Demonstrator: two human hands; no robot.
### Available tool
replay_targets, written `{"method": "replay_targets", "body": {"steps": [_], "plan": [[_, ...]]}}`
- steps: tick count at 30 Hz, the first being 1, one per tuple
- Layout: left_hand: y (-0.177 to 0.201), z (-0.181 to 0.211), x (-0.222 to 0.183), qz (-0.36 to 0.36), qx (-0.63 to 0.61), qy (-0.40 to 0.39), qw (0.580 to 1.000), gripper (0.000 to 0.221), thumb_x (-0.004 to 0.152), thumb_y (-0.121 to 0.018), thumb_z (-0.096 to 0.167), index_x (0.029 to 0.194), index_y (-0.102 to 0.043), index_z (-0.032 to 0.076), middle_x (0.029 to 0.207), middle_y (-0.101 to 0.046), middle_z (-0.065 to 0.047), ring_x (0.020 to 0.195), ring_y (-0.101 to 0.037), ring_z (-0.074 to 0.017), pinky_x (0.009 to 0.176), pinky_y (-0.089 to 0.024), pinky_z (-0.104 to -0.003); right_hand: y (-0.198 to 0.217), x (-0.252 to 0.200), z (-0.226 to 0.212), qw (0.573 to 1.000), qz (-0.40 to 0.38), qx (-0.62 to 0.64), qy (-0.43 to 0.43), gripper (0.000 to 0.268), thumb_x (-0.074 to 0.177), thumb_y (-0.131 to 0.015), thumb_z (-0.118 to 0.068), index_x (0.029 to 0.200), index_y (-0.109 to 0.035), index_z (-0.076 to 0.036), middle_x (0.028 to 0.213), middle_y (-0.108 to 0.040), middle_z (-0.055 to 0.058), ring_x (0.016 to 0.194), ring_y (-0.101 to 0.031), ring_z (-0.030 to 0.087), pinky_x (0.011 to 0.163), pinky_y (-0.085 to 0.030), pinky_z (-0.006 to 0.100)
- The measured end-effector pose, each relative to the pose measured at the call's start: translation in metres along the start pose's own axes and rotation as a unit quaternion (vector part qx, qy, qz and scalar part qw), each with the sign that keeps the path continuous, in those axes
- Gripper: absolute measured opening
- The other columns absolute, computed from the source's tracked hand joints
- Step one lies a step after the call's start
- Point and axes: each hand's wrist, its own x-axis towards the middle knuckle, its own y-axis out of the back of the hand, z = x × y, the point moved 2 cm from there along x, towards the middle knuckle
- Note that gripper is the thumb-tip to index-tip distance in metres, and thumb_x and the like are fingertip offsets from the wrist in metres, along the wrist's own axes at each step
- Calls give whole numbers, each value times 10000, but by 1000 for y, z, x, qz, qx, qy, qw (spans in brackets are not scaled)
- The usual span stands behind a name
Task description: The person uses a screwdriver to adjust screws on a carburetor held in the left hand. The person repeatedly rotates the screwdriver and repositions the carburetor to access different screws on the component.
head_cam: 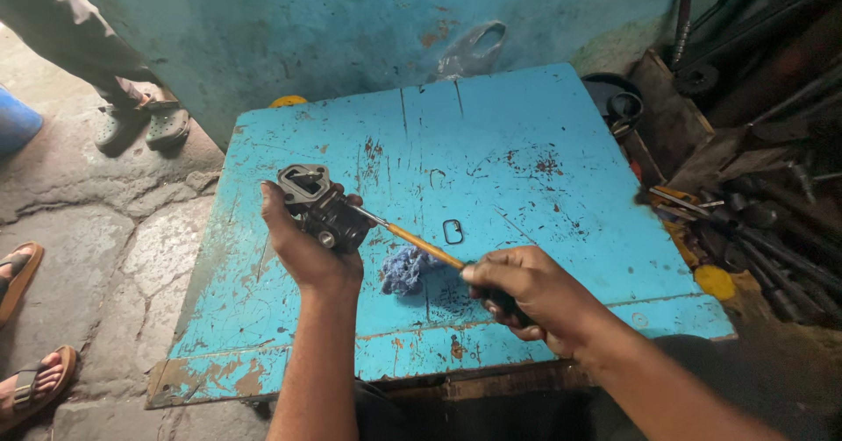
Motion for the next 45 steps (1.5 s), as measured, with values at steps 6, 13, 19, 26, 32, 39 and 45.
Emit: {"method": "replay_targets", "body": {"steps": [6, 13, 19, 26, 32, 39, 45], "plan": [[0, -1, 0, -2, 7, -3, 1000, 483, 1003, -520, 513, 1116, -566, 47, 907, -650, -118, 758, -682, -236, 655, -619, -416, -6, -5, 0, 999, -31, 0, -44, 324, 903, -646, -330, 803, -634, -22, 517, -553, 25, 331, -382, 62, 270, -245, 226], [0, -1, 1, 5, 0, -6, 1000, 473, 1010, -526, 509, 1128, -569, 53, 931, -659, -107, 786, -683, -225, 668, -622, -436, -3, -7, -2, 998, -20, 31, -55, 458, 949, -478, -352, 812, -676, 37, 496, -556, 48, 328, -397, 61, 276, -288, 223], [6, 1, 3, 28, 4, 24, 999, 486, 979, -526, 538, 1127, -579, 78, 880, -666, -119, 733, -682, -260, 654, -619, -433, 1, 0, 1, 998, -34, 46, 26, 267, 911, -647, -242, 812, -662, 5, 525, -537, 23, 343, -386, 59, 274, -234, 227], [-11, 21, -8, 25, 23, 39, 999, 506, 980, -508, 548, 1140, -589, 75, 879, -674, -135, 711, -694, -268, 650, -611, -425, 1, -3, 1, 994, -51, 82, 49, 256, 903, -668, -217, 825, -651, 26, 546, -547, 33, 352, -400, 72, 283, -253, 237], [-34, 54, -15, -37, 94, -33, 994, 449, 1038, -496, 454, 1108, -615, 26, 861, -658, -118, 667, -674, -234, 580, -608, -401, -2, -5, 2, 984, -98, 134, 64, 280, 917, -604, -218, 836, -636, 48, 540, -532, 59, 343, -405, 91, 279, -264, 243], [-16, 40, 0, -15, 32, 16, 999, 418, 1036, -505, 437, 1071, -626, 38, 846, -660, -106, 657, -670, -217, 566, -597, -374, -11, 10, 11, 988, -75, 121, 59, 291, 922, -600, -224, 851, -624, 57, 572, -523, 61, 355, -407, 91, 281, -268, 245], [-19, 13, 29, -37, 29, 9, 999, 383, 1046, -536, 409, 1089, -616, 37, 900, -659, -101, 718, -653, -202, 618, -588, -362, -14, 12, -9, 994, 3, 107, 28, 296, 914, -598, -240, 867, -626, 50, 580, -533, 57, 364, -430, 91, 279, -280, 236]]}}
